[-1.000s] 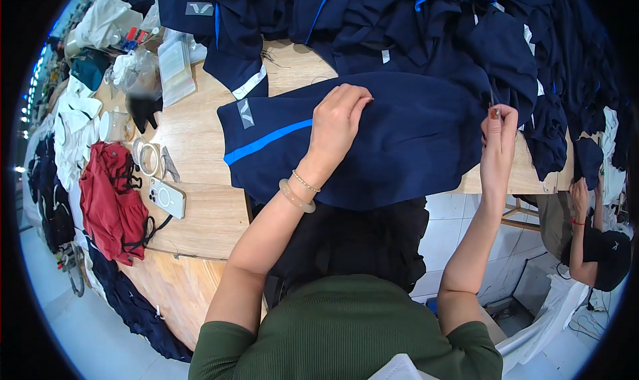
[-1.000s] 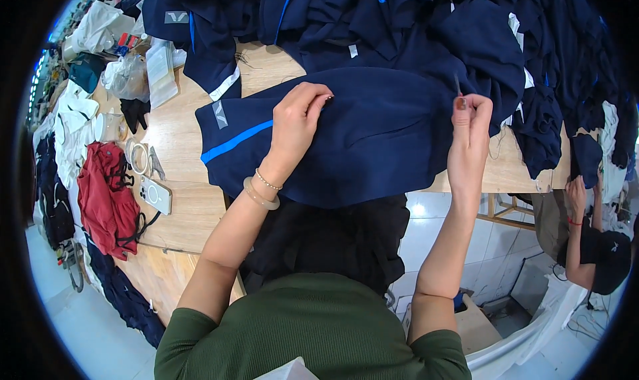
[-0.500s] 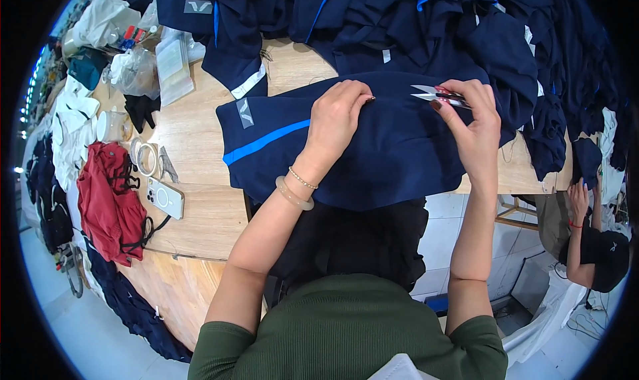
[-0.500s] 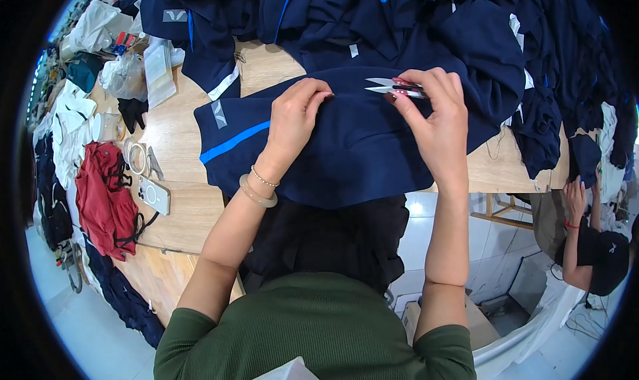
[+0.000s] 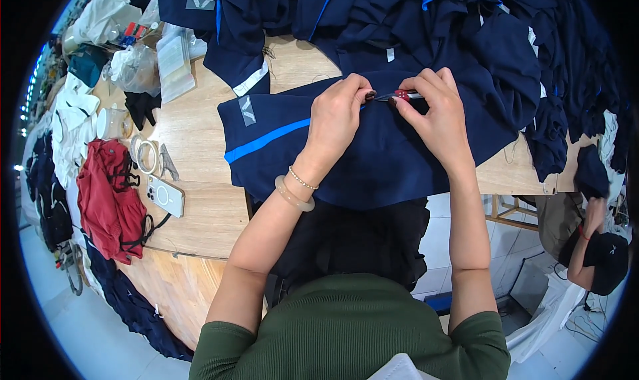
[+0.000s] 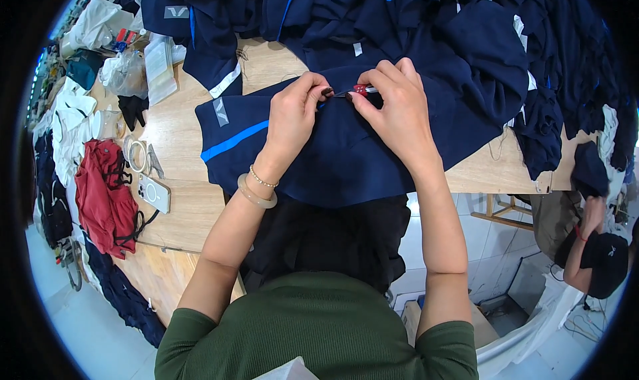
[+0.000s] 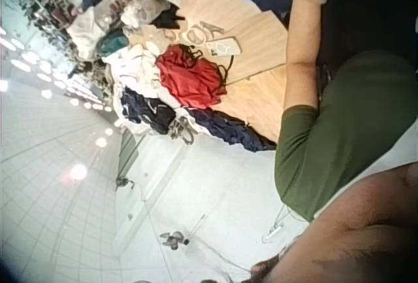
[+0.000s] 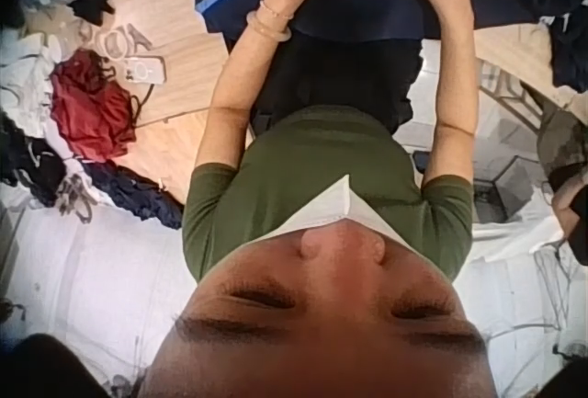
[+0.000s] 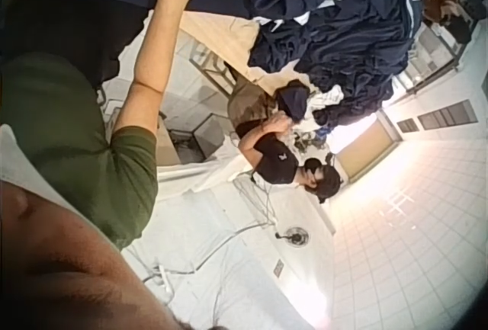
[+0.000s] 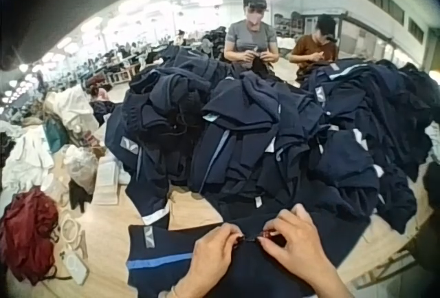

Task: Trimming loose threads from dark blue clothing items using thread snips.

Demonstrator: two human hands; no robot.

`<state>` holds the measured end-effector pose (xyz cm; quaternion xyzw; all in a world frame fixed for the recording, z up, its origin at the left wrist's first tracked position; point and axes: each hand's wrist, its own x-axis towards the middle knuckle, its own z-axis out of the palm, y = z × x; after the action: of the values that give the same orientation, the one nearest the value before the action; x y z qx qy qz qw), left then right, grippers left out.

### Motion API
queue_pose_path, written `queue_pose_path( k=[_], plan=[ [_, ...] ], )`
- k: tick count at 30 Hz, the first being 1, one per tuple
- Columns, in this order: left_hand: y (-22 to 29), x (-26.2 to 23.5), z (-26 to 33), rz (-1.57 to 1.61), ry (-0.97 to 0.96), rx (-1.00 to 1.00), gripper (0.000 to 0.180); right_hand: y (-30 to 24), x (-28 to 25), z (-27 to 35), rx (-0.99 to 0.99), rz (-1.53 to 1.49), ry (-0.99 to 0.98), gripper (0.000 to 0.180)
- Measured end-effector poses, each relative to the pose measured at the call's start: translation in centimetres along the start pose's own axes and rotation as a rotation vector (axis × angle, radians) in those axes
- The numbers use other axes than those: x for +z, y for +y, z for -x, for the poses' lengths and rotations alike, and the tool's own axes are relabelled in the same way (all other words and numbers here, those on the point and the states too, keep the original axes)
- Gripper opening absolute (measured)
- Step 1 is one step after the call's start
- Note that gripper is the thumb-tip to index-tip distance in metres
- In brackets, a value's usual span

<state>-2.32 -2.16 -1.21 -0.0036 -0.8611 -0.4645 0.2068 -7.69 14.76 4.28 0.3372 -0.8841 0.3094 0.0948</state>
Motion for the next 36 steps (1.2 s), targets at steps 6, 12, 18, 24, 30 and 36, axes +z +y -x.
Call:
queue_pose_path(
  k=[6,12,18,24,30,36],
  plan=[
    [0.2,0.0,0.0,-0.01,-0.001,-0.004,0.005,0.0,0.2,0.0,-0.006,0.002,-0.014,0.017],
    [0.2,0.2,0.0,-0.013,0.003,0.003,0.005,0.1,0.2,0.0,-0.013,0.005,-0.021,0.018],
    [0.2,-1.1,0.3,0.075,0.053,-0.069,0.009,-0.3,0.0,-0.1,0.017,-0.04,0.007,0.018],
    [-3.6,-13.6,4.1,0.049,0.483,-0.428,0.031,1.0,-1.4,2.0,0.366,-0.736,0.165,0.012],
    [-7.3,-19.0,11.9,0.156,0.356,-0.875,0.034,5.8,-0.2,3.9,0.534,-0.94,0.205,0.027],
    [-6.1,-17.1,12.6,0.295,0.343,-0.882,0.025,3.9,0.5,2.9,0.601,-0.998,0.279,0.03]
  ],
)
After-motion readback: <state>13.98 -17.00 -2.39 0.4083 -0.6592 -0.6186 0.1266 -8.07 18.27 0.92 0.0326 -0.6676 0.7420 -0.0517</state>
